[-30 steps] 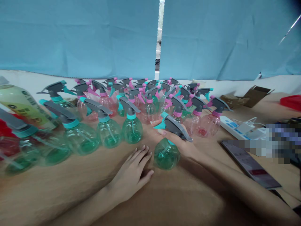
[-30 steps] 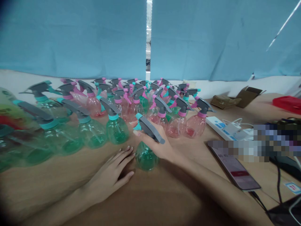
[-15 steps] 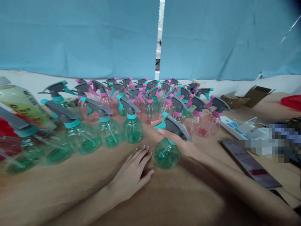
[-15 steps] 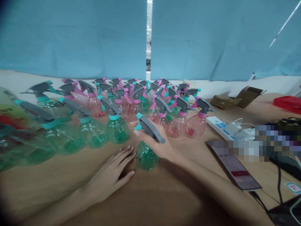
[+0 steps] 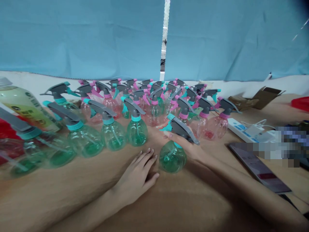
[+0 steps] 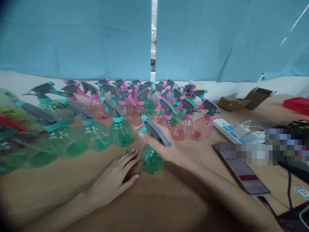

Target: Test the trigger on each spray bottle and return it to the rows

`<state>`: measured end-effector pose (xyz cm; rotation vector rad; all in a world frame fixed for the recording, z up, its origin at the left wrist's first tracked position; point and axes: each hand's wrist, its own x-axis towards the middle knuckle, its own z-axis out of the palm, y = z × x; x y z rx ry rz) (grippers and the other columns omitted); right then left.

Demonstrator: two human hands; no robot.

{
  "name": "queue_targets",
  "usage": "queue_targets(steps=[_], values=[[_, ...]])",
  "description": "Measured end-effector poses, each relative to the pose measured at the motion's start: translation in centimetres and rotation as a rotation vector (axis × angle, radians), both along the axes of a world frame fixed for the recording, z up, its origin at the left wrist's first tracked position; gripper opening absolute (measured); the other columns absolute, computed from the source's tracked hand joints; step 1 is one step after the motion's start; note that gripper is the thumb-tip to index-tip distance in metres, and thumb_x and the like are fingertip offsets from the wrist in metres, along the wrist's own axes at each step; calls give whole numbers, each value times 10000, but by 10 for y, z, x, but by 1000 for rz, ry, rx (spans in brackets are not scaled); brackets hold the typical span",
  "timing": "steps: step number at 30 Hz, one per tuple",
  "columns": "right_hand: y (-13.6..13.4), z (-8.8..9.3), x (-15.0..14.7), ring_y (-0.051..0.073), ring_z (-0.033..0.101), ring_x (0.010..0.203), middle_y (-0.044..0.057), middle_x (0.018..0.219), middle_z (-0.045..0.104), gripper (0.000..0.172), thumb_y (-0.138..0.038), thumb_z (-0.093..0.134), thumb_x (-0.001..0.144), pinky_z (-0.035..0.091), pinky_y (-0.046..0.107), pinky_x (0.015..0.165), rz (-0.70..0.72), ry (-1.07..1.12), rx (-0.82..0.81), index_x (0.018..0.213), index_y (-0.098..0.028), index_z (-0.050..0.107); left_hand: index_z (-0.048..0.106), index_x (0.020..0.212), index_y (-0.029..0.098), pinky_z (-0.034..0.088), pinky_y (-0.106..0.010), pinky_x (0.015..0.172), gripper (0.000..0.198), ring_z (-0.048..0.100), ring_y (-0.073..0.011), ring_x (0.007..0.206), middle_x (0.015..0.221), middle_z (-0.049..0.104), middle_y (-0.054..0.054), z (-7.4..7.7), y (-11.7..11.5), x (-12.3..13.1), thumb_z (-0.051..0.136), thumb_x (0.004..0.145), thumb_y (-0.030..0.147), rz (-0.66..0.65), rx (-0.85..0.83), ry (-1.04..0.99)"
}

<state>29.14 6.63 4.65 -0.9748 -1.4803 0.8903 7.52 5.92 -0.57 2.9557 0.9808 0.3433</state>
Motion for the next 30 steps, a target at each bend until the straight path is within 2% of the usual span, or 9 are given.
queue_targets(steps=[5,11,16,23,26,30], values=[[1,2,1,162,606,785,2,853,656,181,-388,627,824,490,315,747,-20,-28,30,948,-263,667,431,1361,84,294,-440,1097,521,360,-268,1338,1447,406,-139,0,0,0,474,946,396,0,11,1],[-3,11,1,134,539,711,-23,763,601,117,-376,631,826,456,263,661,-79,-101,128,806,-261,624,434,1361,96,293,-440,1097,515,360,-262,1339,1448,408,-126,1,1,0,468,949,405,0,8,6],[-3,6,2,132,498,640,-24,678,520,215,-369,667,789,420,256,567,-227,-108,79,654,-239,561,429,1365,102,297,-428,1094,518,355,-254,1343,1455,397,-128,1,1,0,460,951,412,7,6,19],[-1,10,2,136,537,622,-23,690,585,153,-399,624,820,433,269,576,-103,-113,78,786,-251,636,437,1359,106,300,-431,1093,514,356,-252,1343,1456,396,-127,1,0,0,464,947,412,14,1,17],[-2,11,1,141,566,653,-17,717,613,169,-408,625,818,453,278,621,-64,-102,66,794,-243,649,436,1360,105,298,-431,1095,512,354,-250,1344,1454,399,-124,2,0,0,462,948,408,8,1,19],[-2,8,0,156,598,737,-4,825,643,185,-405,631,815,476,300,704,-31,-51,61,929,-263,665,442,1354,110,295,-423,1097,500,356,-248,1343,1446,413,-120,1,0,0,452,952,408,9,7,14]])
